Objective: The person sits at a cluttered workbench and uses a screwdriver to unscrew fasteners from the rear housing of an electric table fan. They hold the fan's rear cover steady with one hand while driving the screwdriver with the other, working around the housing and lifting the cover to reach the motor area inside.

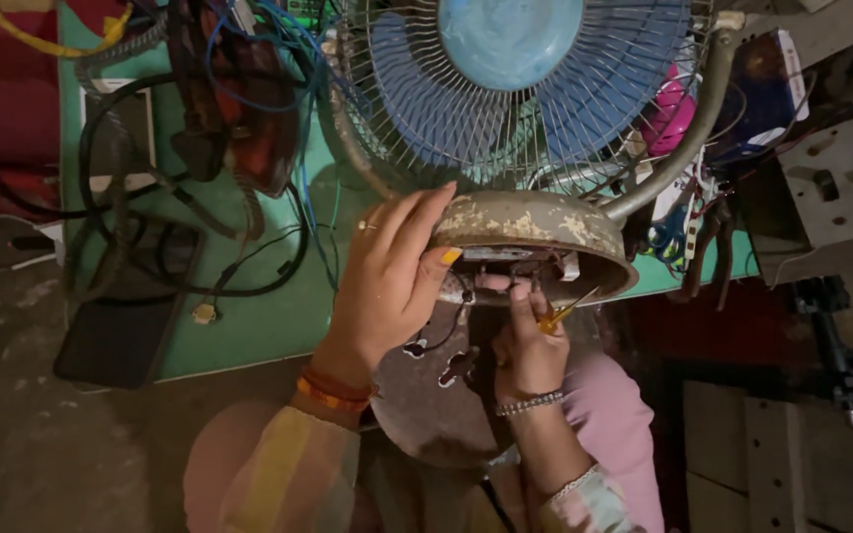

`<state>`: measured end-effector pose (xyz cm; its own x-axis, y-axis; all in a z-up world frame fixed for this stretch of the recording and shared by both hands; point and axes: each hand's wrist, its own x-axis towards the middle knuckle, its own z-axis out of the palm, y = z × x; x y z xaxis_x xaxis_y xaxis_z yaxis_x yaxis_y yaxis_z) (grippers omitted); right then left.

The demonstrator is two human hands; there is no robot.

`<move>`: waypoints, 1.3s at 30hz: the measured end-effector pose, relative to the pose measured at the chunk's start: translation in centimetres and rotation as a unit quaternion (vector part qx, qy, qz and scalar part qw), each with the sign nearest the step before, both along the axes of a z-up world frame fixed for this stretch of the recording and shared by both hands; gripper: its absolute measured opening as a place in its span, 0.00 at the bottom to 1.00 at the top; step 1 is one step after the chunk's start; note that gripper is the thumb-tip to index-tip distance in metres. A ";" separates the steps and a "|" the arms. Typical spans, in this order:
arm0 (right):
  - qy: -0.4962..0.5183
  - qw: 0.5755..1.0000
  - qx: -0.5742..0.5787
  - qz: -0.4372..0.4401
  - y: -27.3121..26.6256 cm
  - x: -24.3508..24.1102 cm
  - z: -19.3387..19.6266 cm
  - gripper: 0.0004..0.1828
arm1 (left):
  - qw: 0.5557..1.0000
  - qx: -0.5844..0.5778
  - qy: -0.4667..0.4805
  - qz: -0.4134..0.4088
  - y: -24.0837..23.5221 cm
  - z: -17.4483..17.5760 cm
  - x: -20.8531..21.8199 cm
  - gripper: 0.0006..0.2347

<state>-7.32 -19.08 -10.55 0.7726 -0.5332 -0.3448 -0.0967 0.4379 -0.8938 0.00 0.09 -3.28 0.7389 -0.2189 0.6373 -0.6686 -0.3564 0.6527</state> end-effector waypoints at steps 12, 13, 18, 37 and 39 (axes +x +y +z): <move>0.006 1.000 -0.009 -0.014 0.8 -0.1 1.3 0.09 | 1.000 0.008 0.000 0.004 0.2 -0.1 0.0 0.20; 0.003 1.000 -0.019 -0.019 0.9 0.0 1.5 0.09 | 1.000 0.009 -0.001 0.003 0.1 -0.1 0.0 0.20; 0.005 0.998 -0.051 -0.029 0.9 0.4 1.2 0.08 | 1.000 0.010 0.005 0.003 0.1 -0.3 0.1 0.20; -0.007 0.999 -0.044 -0.005 1.3 0.5 1.9 0.08 | 1.000 0.011 -0.009 0.004 0.2 -0.1 0.1 0.20; -0.006 0.999 -0.043 -0.006 1.5 0.6 2.3 0.08 | 1.000 0.012 -0.008 0.005 0.2 0.0 0.1 0.20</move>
<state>-6.74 -17.62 -8.29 0.7693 -0.5703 -0.2881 -0.0811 0.3601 -0.9294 0.05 0.32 -3.32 0.7302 -0.2282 0.6440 -0.6760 -0.3784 0.6323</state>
